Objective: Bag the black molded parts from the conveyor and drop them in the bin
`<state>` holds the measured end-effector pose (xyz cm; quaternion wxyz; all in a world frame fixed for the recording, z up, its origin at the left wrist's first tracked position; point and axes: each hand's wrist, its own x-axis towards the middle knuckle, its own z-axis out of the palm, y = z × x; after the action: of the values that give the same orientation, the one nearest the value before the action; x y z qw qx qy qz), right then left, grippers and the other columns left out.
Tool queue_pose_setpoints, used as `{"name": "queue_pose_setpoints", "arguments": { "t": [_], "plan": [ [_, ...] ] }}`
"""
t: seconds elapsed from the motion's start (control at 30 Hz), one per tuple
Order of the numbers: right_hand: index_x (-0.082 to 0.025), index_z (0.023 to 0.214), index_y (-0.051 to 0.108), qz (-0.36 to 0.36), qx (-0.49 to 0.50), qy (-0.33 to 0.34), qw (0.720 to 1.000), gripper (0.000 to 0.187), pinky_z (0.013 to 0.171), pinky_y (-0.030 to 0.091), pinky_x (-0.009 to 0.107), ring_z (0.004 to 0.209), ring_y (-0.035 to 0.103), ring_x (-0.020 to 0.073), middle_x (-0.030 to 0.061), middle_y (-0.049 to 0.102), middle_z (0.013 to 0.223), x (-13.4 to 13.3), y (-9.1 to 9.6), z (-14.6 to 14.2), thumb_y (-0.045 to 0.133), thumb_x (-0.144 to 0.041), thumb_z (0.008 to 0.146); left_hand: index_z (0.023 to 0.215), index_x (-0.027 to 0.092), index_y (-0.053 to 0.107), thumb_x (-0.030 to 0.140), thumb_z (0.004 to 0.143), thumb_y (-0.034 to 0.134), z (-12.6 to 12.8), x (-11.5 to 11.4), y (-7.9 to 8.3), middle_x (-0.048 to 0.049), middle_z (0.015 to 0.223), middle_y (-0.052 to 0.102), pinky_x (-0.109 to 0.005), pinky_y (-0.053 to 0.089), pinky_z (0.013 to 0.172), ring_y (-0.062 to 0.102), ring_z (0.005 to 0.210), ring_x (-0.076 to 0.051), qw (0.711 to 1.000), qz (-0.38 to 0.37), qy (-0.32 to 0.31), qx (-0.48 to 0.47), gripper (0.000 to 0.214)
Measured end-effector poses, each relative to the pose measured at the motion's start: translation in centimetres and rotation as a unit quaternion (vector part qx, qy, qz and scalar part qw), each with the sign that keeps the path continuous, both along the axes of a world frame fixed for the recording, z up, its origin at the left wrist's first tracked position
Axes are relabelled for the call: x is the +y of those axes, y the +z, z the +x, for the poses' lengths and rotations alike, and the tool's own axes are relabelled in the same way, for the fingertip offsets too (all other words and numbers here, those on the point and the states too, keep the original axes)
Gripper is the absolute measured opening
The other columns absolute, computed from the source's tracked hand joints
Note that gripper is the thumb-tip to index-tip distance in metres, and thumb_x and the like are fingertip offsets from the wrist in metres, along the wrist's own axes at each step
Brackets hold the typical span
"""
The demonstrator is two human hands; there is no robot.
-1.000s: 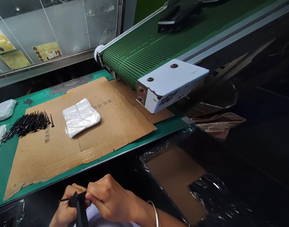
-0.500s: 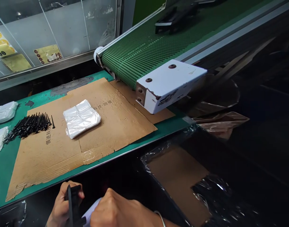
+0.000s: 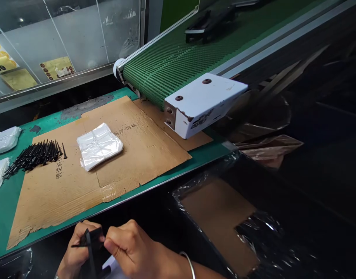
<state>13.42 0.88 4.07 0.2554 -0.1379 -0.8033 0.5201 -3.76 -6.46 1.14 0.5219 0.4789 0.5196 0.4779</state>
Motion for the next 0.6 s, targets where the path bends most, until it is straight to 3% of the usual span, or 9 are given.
{"name": "queue_pose_setpoints", "arguments": {
  "t": [0.17,0.3,0.43,0.6],
  "plan": [
    [-0.021,0.058,0.026,0.110,-0.003,0.005,0.994,0.034,0.042,0.024,0.023,0.044,0.029,0.0081,-0.0056,0.027,0.053,0.1,-0.2,-0.1,0.024,-0.028,0.092,0.066,0.022,0.072,0.045,0.062,0.068,0.5,0.1,0.4,-0.0023,0.056,0.063,-0.027,0.038,0.053,0.053,0.053,-0.016,1.000,0.008,0.007,-0.020,0.024],
    [-0.021,0.056,0.026,0.164,0.019,0.040,0.985,0.038,0.039,0.022,0.024,0.041,0.027,0.0086,-0.0057,0.028,0.048,0.1,-0.2,0.3,0.021,-0.030,0.093,0.067,0.021,0.073,0.044,0.061,0.068,0.3,-0.2,-0.2,-0.0027,0.055,0.063,-0.027,0.037,0.051,0.051,0.050,-0.015,1.000,-0.002,0.013,-0.021,0.024],
    [-0.021,0.056,0.027,0.135,0.046,0.097,0.985,0.044,0.041,0.026,0.022,0.040,0.027,0.0083,-0.0062,0.028,0.047,-0.1,-0.3,1.0,0.015,-0.036,0.095,0.067,0.021,0.073,0.041,0.061,0.067,-0.5,-0.8,-1.3,-0.0058,0.063,0.066,-0.027,0.038,0.051,0.052,0.058,-0.018,0.998,-0.028,0.057,-0.023,0.022],
    [-0.019,0.062,0.040,0.032,0.042,-0.011,0.999,0.048,0.044,0.029,0.021,0.043,0.034,0.0075,-0.0053,0.033,0.051,0.0,-0.7,1.2,0.017,-0.044,0.095,0.065,0.019,0.073,0.040,0.059,0.068,-0.9,-0.5,-1.1,-0.0049,0.055,0.061,-0.028,0.037,0.051,0.048,0.052,-0.017,0.999,-0.025,0.027,-0.018,0.022]
  ]
}}
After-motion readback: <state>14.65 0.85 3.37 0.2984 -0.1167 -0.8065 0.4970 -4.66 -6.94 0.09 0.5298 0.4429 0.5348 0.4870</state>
